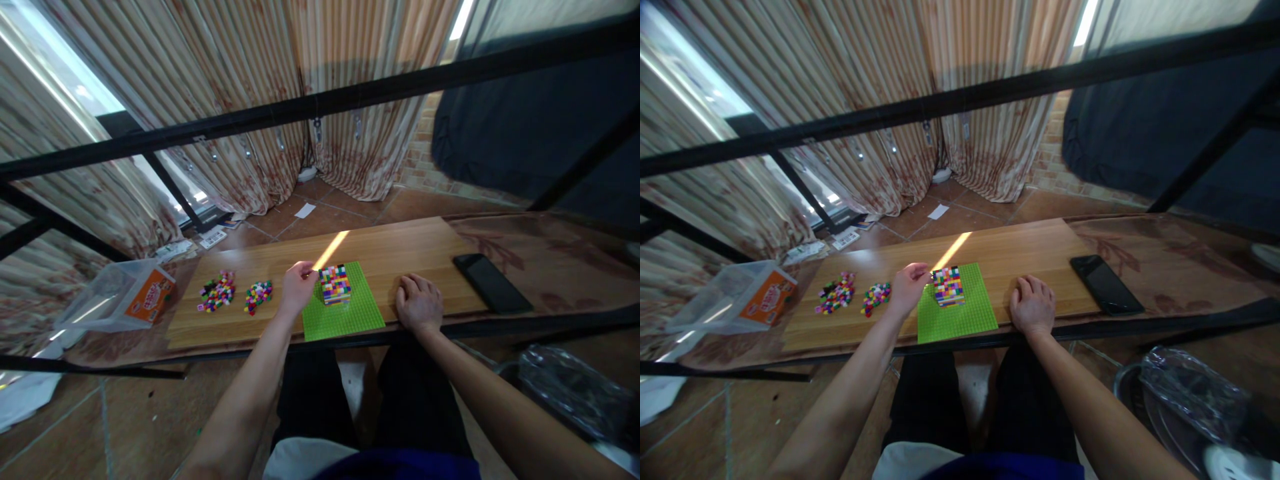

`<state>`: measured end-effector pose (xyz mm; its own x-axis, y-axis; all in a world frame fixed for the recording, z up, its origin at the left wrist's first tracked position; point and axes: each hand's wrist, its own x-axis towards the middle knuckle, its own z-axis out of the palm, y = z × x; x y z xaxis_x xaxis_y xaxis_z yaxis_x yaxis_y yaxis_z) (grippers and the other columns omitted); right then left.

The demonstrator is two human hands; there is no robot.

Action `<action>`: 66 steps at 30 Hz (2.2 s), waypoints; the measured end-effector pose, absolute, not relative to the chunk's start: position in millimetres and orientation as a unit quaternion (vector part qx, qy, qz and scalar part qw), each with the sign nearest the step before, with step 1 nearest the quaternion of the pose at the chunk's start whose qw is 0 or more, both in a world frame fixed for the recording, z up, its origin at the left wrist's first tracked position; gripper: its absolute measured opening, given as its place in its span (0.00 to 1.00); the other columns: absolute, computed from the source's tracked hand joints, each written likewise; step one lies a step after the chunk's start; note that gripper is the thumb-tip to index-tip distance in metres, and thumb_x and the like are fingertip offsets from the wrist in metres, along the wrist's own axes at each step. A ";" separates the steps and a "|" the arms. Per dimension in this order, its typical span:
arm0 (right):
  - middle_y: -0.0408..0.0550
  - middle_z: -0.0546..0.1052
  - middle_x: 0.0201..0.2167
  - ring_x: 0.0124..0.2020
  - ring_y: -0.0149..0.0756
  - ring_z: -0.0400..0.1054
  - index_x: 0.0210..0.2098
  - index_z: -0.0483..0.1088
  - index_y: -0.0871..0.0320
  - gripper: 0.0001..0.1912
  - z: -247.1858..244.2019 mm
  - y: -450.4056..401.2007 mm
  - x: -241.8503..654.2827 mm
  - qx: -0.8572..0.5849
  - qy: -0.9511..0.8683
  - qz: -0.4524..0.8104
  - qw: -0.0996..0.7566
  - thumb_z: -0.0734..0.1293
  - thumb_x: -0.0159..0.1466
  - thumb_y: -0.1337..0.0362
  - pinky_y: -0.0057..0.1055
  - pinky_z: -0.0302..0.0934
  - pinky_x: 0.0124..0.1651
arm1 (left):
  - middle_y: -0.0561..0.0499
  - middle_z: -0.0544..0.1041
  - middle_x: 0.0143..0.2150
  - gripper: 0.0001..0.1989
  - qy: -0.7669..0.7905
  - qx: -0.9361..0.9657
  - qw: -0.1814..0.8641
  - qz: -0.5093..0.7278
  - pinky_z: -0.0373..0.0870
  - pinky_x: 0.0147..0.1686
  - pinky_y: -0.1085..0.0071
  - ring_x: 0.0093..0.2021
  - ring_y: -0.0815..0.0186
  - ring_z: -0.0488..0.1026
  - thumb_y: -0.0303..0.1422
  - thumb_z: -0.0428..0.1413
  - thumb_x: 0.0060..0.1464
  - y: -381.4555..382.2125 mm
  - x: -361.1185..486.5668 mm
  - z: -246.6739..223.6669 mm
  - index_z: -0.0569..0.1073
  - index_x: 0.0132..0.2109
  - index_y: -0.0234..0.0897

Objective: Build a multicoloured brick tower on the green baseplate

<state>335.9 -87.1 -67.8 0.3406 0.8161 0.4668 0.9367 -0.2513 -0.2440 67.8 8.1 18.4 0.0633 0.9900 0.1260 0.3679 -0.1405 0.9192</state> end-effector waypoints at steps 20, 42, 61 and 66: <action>0.54 0.72 0.52 0.53 0.46 0.61 0.48 0.72 0.59 0.19 -68.5 -86.5 336.8 -0.787 -0.558 -0.114 0.238 0.57 0.63 0.61 0.43 0.52 0.54 | 0.47 0.79 0.33 0.12 0.503 0.448 0.608 0.420 0.68 0.36 0.70 0.33 0.69 0.73 0.34 0.65 0.39 6.1 75.6 20.7 0.79 0.34 0.33; 0.53 0.73 0.51 0.52 0.45 0.62 0.48 0.72 0.59 0.19 -69.5 -87.1 336.5 -0.784 -0.562 -0.128 0.230 0.57 0.64 0.61 0.41 0.52 0.54 | 0.49 0.78 0.34 0.15 0.515 0.433 0.559 0.484 0.64 0.31 0.75 0.32 0.71 0.70 0.38 0.62 0.44 -7.7 68.9 23.7 0.79 0.39 0.35; 0.54 0.73 0.52 0.51 0.48 0.65 0.50 0.71 0.57 0.22 -85.4 -83.0 354.3 -0.783 -0.582 -0.121 0.183 0.55 0.63 0.57 0.44 0.57 0.56 | 0.44 0.79 0.39 0.11 0.732 0.543 0.129 0.391 0.70 0.47 0.61 0.42 0.58 0.75 0.30 0.51 0.52 -75.7 -123.7 -32.9 0.76 0.40 0.36; 0.56 0.76 0.47 0.49 0.54 0.69 0.43 0.74 0.54 0.24 -77.6 -76.0 379.7 -0.755 -0.604 -0.015 0.256 0.57 0.57 0.49 0.48 0.62 0.52 | 0.43 0.76 0.42 0.12 0.691 0.650 0.056 0.312 0.68 0.50 0.60 0.46 0.58 0.72 0.25 0.48 0.53 -59.5 -135.6 -38.6 0.76 0.40 0.35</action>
